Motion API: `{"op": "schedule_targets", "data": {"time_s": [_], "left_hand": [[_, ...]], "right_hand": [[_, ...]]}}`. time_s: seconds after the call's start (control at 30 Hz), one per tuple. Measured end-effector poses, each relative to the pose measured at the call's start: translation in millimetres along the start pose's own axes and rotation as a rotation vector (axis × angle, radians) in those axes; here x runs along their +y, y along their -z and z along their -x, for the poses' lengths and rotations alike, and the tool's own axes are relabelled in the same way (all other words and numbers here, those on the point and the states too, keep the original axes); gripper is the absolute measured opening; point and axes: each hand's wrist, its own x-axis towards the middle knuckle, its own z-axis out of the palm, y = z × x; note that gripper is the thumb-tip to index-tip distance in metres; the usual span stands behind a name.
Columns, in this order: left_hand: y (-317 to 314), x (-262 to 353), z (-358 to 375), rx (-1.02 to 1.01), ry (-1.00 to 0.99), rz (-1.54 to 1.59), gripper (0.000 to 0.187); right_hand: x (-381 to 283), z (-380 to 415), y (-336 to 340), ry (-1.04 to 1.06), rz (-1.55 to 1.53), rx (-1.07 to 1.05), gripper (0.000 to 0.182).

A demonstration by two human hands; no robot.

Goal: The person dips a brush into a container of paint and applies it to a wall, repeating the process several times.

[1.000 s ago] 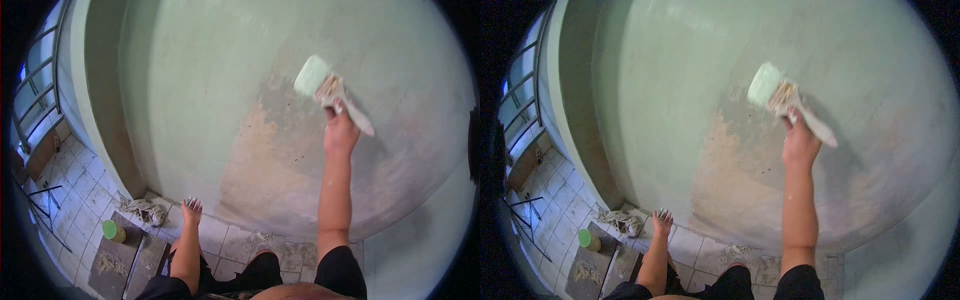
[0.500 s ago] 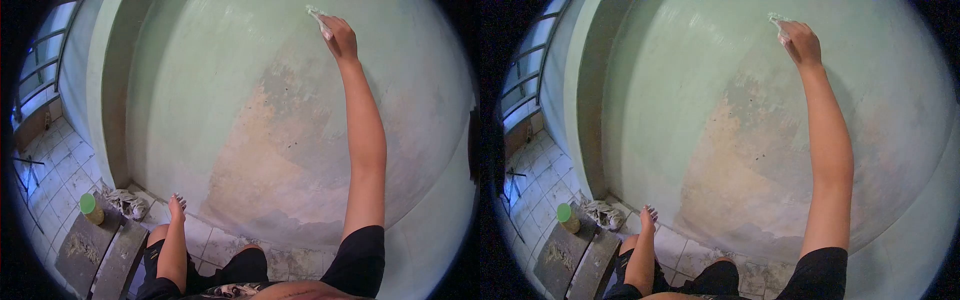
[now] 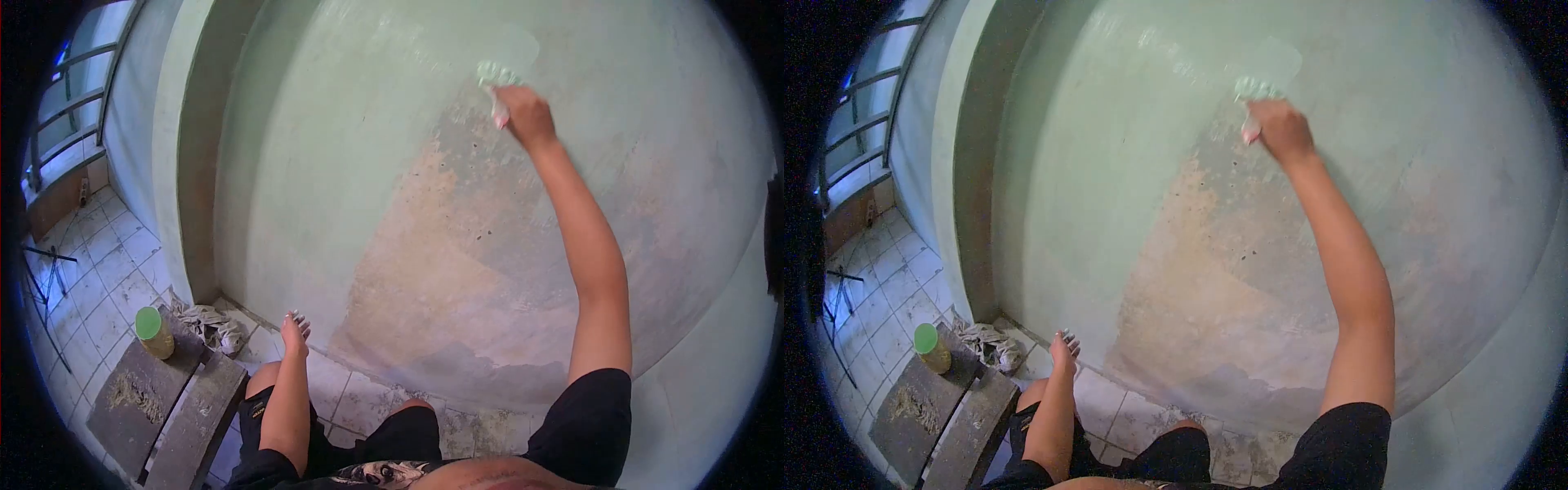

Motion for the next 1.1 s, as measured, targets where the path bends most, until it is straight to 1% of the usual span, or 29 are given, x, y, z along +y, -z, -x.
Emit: {"op": "schedule_targets", "data": {"time_s": [0.07, 0.1, 0.17, 0.2, 0.27, 0.33, 0.4, 0.47, 0.53, 0.6, 0.63, 0.7, 0.73, 0.8, 0.83, 0.87, 0.93, 0.97, 1.03, 1.1], "left_hand": [[2, 2, -2, -0.002, 0.005, 0.013, 0.035], [2, 3, -5, -0.006, -0.004, 0.033, 0.035], [1, 7, -1, -0.002, 0.01, 0.04, 0.035], [0, 8, 1, 0.004, 0.013, 0.051, 0.035], [-2, 6, 1, 0.0, 0.021, 0.053, 0.035], [-2, 6, 4, -0.028, -0.004, 0.073, 0.034], [-1, 5, 8, -0.012, -0.001, 0.071, 0.034], [-3, 6, 8, -0.002, -0.014, 0.082, 0.033], [-2, 6, 6, -0.01, -0.01, 0.089, 0.033], [-5, 8, 5, -0.007, -0.01, 0.093, 0.033], [-3, 8, 6, -0.003, 0.003, 0.084, 0.033], [-1, 10, 7, -0.018, -0.008, 0.057, 0.033], [0, 11, 7, -0.033, -0.019, 0.029, 0.033], [2, 15, 0, -0.017, 0.006, 0.029, 0.034], [5, 19, -4, 0.0, 0.03, 0.023, 0.035], [5, 24, -8, 0.007, 0.033, 0.006, 0.035], [3, 26, -11, -0.036, 0.034, 0.133, 0.038], [1, 28, -8, -0.046, 0.027, 0.121, 0.038], [-2, 29, -9, -0.053, 0.041, 0.093, 0.037], [2, 24, -11, -0.068, 0.0, 0.074, 0.036]], "right_hand": [[-40, 18, 21, -0.006, -0.099, -0.19, 0.021], [-46, 26, 23, -0.01, -0.099, -0.203, 0.021], [-52, 33, 27, -0.039, -0.465, -0.338, 0.026], [-49, 29, 27, -0.032, -0.463, -0.348, 0.026], [-33, 11, 17, -0.475, -0.548, -0.567, 0.036], [-1, -13, -1, -0.452, -0.441, -0.537, 0.044], [16, -43, 6, -0.543, -0.608, -0.525, 0.045], [37, -66, 10, -0.524, -0.47, -0.432, 0.047], [94, -98, 2, -0.674, -0.27, -0.457, 0.036], [109, -116, 30, -0.591, 0.022, -0.236, 0.036], [107, -118, 36, -0.594, 0.02, -0.236, 0.036], [103, -118, 44, -0.473, 0.11, -0.039, 0.036], [99, -112, 41, -0.474, 0.11, -0.039, 0.036], [88, -91, 28, -0.194, -0.088, 0.169, 0.028], [78, -78, 21, -0.065, 0.05, 0.117, 0.023], [57, -63, 18, -0.028, 0.055, 0.084, 0.023], [9, -24, 9, 0.015, 0.041, -0.019, 0.022], [-13, -1, -1, 0.031, 0.026, -0.081, 0.022], [-64, 51, -20, 0.09, -0.094, -0.226, 0.019], [-117, 89, -16, 0.152, -0.303, -0.268, 0.019]]}}
